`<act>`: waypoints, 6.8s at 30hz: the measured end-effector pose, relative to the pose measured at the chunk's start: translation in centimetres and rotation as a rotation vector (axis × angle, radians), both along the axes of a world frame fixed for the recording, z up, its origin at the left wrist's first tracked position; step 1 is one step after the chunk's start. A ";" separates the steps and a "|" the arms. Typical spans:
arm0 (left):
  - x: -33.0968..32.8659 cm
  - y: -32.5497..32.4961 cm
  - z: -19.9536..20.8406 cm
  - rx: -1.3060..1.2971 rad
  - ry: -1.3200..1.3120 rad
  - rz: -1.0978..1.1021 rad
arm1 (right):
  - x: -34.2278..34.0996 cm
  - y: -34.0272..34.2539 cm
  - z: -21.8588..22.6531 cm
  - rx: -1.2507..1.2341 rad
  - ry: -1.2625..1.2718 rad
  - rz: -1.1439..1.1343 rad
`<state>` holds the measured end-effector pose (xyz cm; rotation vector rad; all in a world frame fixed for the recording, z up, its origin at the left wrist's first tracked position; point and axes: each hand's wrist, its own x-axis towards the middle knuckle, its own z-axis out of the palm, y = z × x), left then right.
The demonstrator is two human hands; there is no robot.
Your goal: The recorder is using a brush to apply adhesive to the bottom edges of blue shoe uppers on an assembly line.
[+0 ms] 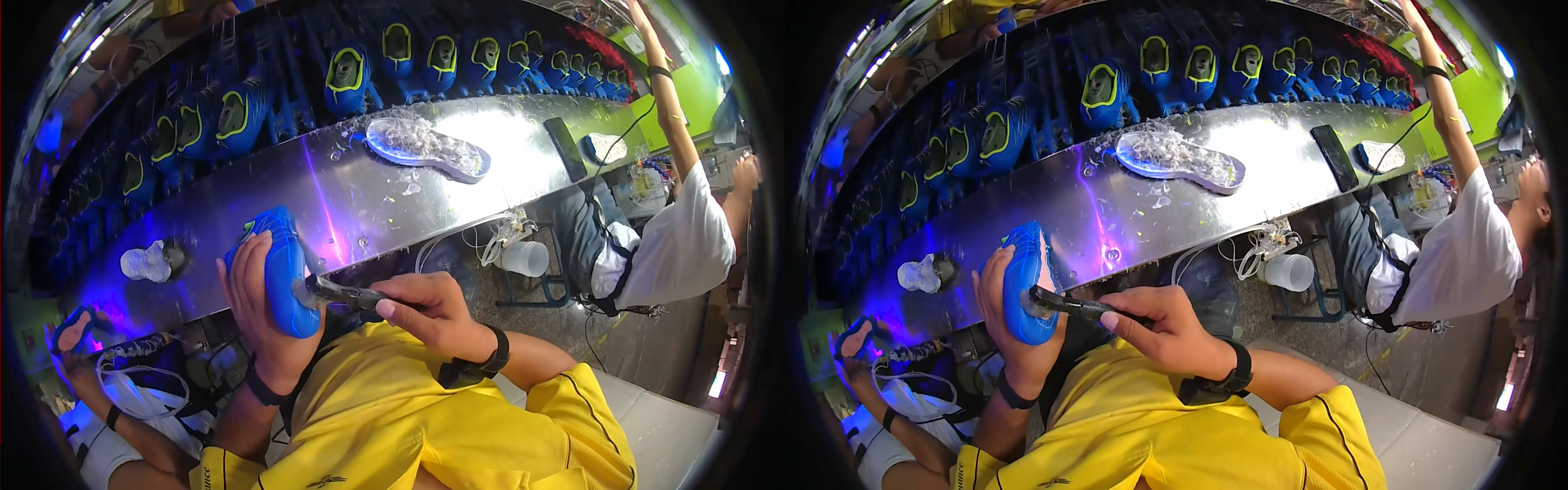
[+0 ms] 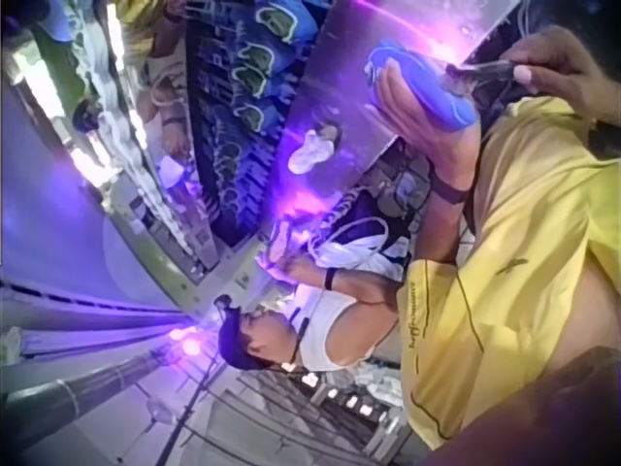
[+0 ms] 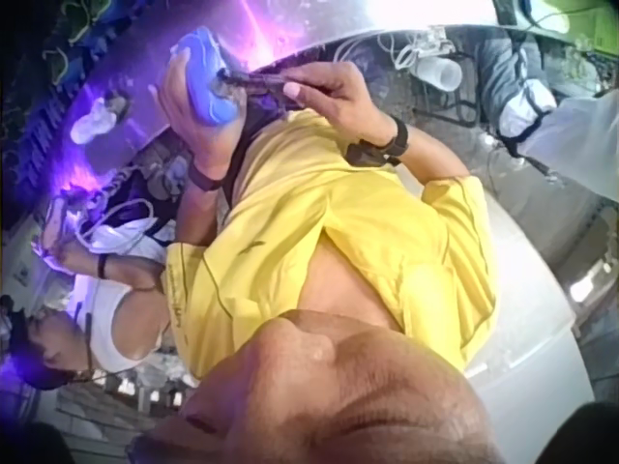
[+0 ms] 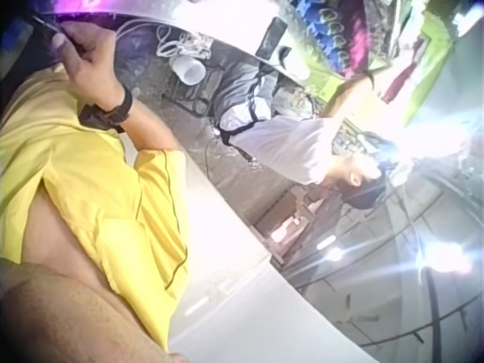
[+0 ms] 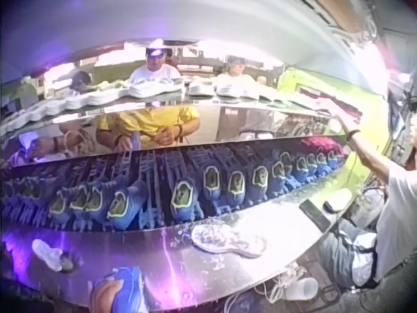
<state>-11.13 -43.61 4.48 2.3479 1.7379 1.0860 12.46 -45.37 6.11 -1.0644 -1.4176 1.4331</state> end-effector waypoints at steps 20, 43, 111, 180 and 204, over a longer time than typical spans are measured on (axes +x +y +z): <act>0.9 7.1 4.5 -0.236 -0.006 -0.022 | 3.5 8.2 3.3 0.552 -0.351 -0.066; -5.4 11.8 5.9 -0.603 -0.049 -0.101 | -2.7 8.2 -6.9 0.335 -0.175 -0.144; 0.7 2.1 10.7 -1.072 -1.640 0.127 | 8.6 6.8 12.0 0.692 -0.513 0.067; 12.1 21.1 3.7 -0.838 -1.013 -0.281 | 16.0 5.7 0.7 0.052 -0.127 -0.408; -0.3 37.1 -2.8 -0.368 0.424 0.088 | 15.5 4.6 0.2 -0.097 -0.033 -0.441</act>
